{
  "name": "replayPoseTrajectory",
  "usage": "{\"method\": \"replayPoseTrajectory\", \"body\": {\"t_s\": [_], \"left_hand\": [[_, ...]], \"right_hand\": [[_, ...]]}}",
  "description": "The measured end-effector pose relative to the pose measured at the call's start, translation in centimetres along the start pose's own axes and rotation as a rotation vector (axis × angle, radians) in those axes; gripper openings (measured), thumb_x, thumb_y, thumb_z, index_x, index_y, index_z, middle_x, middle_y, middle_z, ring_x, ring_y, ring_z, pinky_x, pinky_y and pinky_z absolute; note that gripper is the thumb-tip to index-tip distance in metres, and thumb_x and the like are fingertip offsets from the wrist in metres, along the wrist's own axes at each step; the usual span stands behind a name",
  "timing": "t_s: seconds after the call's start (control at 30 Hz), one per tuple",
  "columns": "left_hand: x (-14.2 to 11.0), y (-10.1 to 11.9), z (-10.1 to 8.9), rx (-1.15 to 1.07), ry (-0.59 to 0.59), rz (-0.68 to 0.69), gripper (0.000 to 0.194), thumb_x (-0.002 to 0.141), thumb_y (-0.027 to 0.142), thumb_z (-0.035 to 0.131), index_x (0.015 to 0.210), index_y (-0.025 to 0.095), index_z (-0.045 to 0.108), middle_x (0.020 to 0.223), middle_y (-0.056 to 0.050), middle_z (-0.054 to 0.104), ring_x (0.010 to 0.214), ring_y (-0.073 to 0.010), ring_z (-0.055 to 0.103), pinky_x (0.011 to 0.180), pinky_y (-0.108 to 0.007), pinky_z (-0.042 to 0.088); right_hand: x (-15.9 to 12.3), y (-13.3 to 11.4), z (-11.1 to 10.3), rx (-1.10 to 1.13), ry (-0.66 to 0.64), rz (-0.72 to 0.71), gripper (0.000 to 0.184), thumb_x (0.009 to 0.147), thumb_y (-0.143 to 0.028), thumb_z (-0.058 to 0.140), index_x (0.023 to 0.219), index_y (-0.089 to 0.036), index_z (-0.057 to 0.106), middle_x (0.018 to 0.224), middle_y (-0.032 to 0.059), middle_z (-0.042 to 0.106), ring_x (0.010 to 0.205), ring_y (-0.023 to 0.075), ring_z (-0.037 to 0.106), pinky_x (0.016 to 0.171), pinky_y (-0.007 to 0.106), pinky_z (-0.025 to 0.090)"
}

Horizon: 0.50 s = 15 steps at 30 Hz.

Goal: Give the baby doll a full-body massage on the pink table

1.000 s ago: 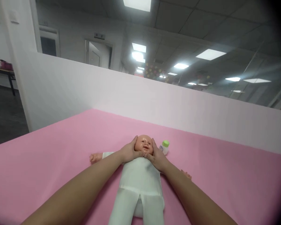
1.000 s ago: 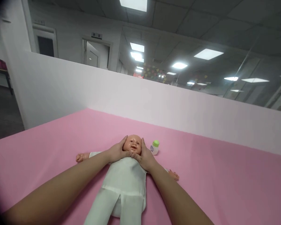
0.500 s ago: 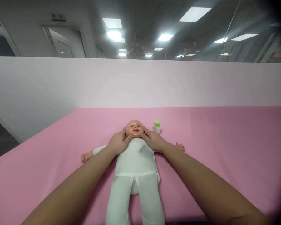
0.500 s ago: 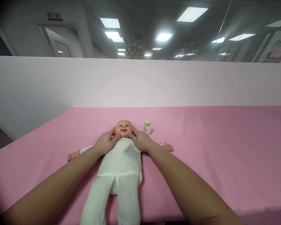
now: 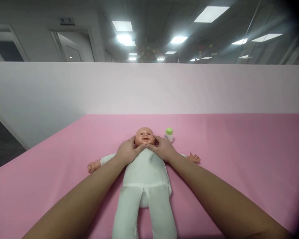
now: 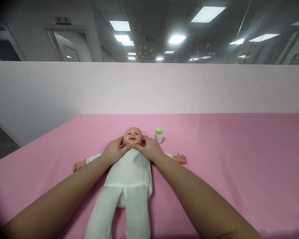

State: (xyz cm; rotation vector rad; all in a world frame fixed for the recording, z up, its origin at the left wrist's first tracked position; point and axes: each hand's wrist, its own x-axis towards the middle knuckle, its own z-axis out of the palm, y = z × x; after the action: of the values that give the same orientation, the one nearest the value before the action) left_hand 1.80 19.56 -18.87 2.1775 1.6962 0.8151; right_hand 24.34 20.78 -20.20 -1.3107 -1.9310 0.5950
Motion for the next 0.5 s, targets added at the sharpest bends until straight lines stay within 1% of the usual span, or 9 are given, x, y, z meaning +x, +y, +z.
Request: {"method": "replayPoseTrajectory", "body": {"t_s": [0.07, 0.17, 0.27, 0.37, 0.43, 0.5], "left_hand": [[0.0, -0.1, 0.0, 0.01, 0.009, 0.02, 0.064, 0.09, 0.077, 0.054, 0.128, 0.026, 0.063, 0.109, -0.008, 0.079, 0.094, -0.0314, 0.073, 0.073, -0.036, 0.049], [0.1, -0.3, 0.0, 0.031, 0.007, 0.023, 0.06, 0.096, 0.07, 0.048, 0.13, 0.023, 0.062, 0.108, -0.01, 0.078, 0.094, -0.0318, 0.073, 0.074, -0.037, 0.049], [0.1, -0.5, -0.1, 0.044, -0.01, 0.019, 0.057, 0.101, 0.062, 0.04, 0.135, 0.022, 0.06, 0.111, -0.012, 0.078, 0.099, -0.0331, 0.073, 0.079, -0.039, 0.05], [0.1, -0.7, -0.1, 0.035, -0.01, 0.019, 0.054, 0.104, 0.056, 0.034, 0.138, 0.023, 0.06, 0.121, -0.012, 0.076, 0.111, -0.0338, 0.07, 0.088, -0.041, 0.05], [0.2, -0.9, -0.1, 0.01, -0.003, 0.022, 0.055, 0.106, 0.055, 0.03, 0.139, 0.024, 0.06, 0.127, -0.011, 0.075, 0.118, -0.033, 0.068, 0.095, -0.041, 0.05], [0.2, -1.1, 0.0, -0.021, -0.001, 0.017, 0.058, 0.106, 0.056, 0.027, 0.141, 0.024, 0.06, 0.129, -0.009, 0.074, 0.118, -0.032, 0.068, 0.098, -0.041, 0.049]], "right_hand": [[0.2, 0.2, 0.2, -0.005, 0.005, 0.039, 0.063, 0.083, -0.079, 0.069, 0.107, -0.021, 0.07, 0.103, 0.0094, 0.075, 0.089, 0.0259, 0.068, 0.072, 0.034, 0.049], [0.2, 0.6, 0.2, 0.0, -0.018, 0.054, 0.058, 0.087, -0.076, 0.066, 0.105, -0.02, 0.071, 0.103, 0.0105, 0.076, 0.089, 0.0263, 0.069, 0.072, 0.034, 0.05], [0.2, 0.8, -0.1, 0.01, -0.027, 0.012, 0.052, 0.095, -0.069, 0.06, 0.109, -0.021, 0.072, 0.104, 0.0099, 0.077, 0.091, 0.0262, 0.07, 0.074, 0.034, 0.051], [0.1, 0.8, -0.5, 0.023, -0.018, -0.039, 0.046, 0.1, -0.063, 0.055, 0.11, -0.021, 0.073, 0.105, 0.0089, 0.077, 0.094, 0.0256, 0.07, 0.078, 0.035, 0.051], [0.2, 0.9, -0.6, 0.038, -0.017, -0.071, 0.045, 0.103, -0.06, 0.052, 0.111, -0.022, 0.074, 0.107, 0.0081, 0.077, 0.097, 0.0255, 0.07, 0.082, 0.035, 0.051], [0.2, 1.0, -0.6, 0.048, -0.026, -0.087, 0.047, 0.105, -0.06, 0.047, 0.111, -0.022, 0.074, 0.108, 0.0074, 0.077, 0.099, 0.0254, 0.07, 0.085, 0.035, 0.051]]}}
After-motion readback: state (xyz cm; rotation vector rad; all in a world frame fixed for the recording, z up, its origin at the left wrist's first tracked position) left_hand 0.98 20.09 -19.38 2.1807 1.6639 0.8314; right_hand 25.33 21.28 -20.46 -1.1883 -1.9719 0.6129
